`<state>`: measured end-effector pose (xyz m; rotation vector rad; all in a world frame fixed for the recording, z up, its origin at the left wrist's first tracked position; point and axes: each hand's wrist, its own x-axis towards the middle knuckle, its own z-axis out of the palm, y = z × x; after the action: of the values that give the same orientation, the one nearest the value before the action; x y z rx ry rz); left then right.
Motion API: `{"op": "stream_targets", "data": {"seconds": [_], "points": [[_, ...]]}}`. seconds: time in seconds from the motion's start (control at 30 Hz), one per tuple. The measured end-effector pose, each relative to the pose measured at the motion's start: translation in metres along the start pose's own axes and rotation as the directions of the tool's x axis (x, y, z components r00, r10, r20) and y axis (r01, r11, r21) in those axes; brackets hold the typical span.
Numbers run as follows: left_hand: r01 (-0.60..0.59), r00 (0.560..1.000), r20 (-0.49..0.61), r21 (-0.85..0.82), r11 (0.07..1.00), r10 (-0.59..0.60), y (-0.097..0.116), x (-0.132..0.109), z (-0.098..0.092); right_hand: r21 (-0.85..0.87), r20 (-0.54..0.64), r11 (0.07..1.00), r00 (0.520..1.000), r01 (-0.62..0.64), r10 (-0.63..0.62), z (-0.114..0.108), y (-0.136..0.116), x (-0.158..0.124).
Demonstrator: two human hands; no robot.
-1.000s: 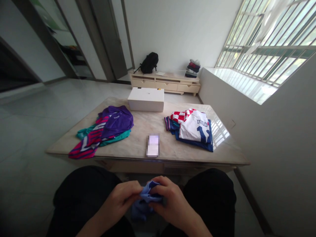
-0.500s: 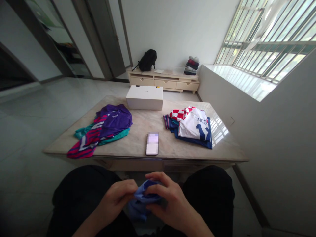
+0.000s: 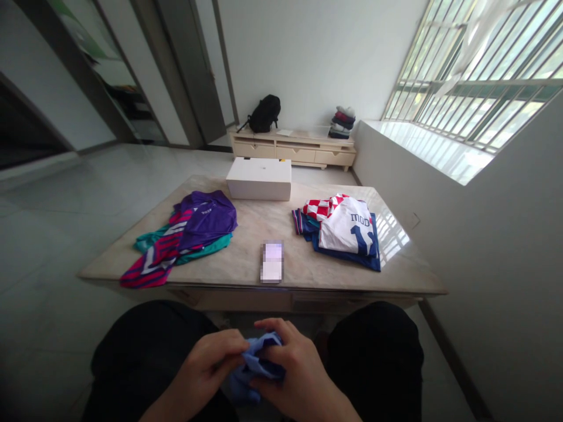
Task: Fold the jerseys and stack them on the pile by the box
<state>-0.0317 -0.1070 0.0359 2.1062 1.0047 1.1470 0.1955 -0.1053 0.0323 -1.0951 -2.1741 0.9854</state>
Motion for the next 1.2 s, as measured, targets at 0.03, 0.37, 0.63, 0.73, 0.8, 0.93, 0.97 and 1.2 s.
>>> {"op": "stream_targets", "data": {"seconds": [0.03, 0.37, 0.63, 0.73, 0.8, 0.93, 0.97, 1.2], "points": [[-0.004, 1.000, -0.004, 0.013, 1.000, 0.004, 0.001, -0.001, 0.001, -0.024, 0.003, 1.000, 1.000, -0.011, 0.011, 0.002, 0.002, 0.000], [0.036, 0.998, 0.049, 0.057, 0.998, -0.039, 0.001, -0.004, -0.001, -0.302, 0.167, 0.948, 0.974, -0.100, 0.156, 0.010, 0.009, -0.002], [-0.012, 0.998, 0.061, 0.117, 0.993, 0.005, -0.016, -0.004, -0.012, -0.587, 0.256, 0.809, 0.953, 0.018, 0.164, -0.019, 0.011, 0.000], [-0.021, 1.000, 0.020, 0.153, 0.988, 0.018, -0.016, -0.002, -0.011, -0.624, 0.259, 0.779, 0.955, 0.052, 0.143, -0.034, 0.008, 0.002], [0.000, 1.000, -0.020, 0.183, 0.983, 0.004, -0.014, -0.002, -0.007, -0.635, 0.248, 0.770, 0.960, 0.063, 0.126, -0.044, 0.002, 0.003], [0.109, 0.974, -0.219, 0.229, 0.967, -0.058, -0.010, -0.006, 0.010, -0.596, 0.225, 0.800, 0.970, 0.066, 0.088, -0.058, -0.019, 0.001], [0.134, 0.961, -0.267, 0.236, 0.963, -0.068, -0.009, -0.006, 0.014, -0.577, 0.223, 0.814, 0.972, 0.069, 0.075, -0.061, -0.024, 0.000], [-0.063, 0.949, -0.253, 0.428, 0.902, 0.187, -0.013, 0.000, 0.009, -0.452, 0.150, 0.887, 0.988, 0.098, -0.033, -0.078, -0.030, -0.010]]}}
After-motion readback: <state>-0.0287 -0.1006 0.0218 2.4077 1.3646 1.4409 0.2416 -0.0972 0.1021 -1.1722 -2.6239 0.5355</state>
